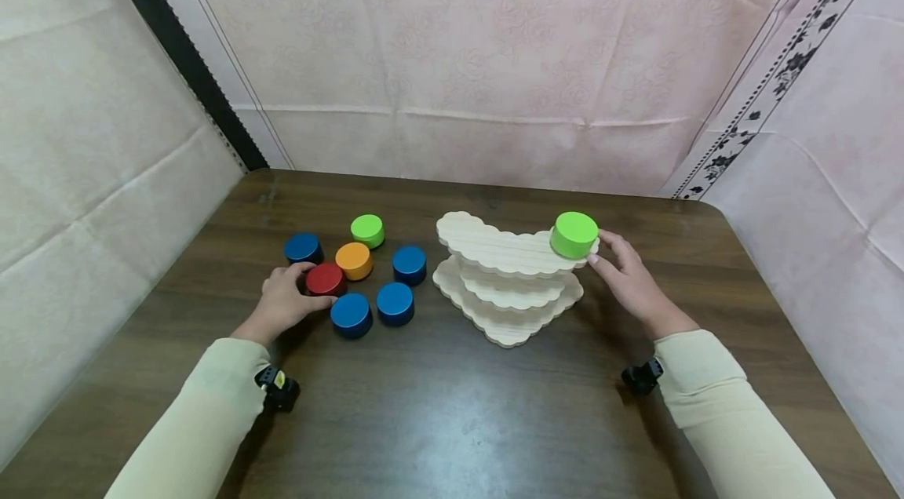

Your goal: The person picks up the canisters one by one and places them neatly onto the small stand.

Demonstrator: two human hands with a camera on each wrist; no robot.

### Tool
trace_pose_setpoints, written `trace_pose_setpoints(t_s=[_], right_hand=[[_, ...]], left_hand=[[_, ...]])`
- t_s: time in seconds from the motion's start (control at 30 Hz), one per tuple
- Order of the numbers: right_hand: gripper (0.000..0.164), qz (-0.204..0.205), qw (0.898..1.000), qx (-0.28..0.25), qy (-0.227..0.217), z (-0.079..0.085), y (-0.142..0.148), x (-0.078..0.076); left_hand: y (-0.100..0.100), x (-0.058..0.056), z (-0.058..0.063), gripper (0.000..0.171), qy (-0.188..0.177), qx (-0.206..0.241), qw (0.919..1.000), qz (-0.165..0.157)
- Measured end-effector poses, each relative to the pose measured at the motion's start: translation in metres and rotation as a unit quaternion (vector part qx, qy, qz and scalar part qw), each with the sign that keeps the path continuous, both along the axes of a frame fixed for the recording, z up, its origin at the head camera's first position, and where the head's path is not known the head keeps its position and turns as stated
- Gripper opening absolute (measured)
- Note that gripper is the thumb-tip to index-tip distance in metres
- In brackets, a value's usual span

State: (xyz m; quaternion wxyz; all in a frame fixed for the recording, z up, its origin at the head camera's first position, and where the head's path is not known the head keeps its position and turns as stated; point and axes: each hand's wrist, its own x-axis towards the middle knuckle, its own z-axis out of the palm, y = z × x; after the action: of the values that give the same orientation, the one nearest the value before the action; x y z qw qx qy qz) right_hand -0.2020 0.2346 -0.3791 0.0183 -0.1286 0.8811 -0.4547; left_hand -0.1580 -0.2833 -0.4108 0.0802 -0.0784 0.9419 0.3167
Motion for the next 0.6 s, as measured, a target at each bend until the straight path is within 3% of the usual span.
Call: trace_pose_setpoints(t_s=[0.6], right_hand=[[0.056, -0.001, 1.000, 0.004, 0.013, -0.0015, 0.0008, -0.0009]], left_hand=[[0.0032, 0.0046, 0.0023, 0.081, -0.003, 0.006, 1.0000, 0.002]])
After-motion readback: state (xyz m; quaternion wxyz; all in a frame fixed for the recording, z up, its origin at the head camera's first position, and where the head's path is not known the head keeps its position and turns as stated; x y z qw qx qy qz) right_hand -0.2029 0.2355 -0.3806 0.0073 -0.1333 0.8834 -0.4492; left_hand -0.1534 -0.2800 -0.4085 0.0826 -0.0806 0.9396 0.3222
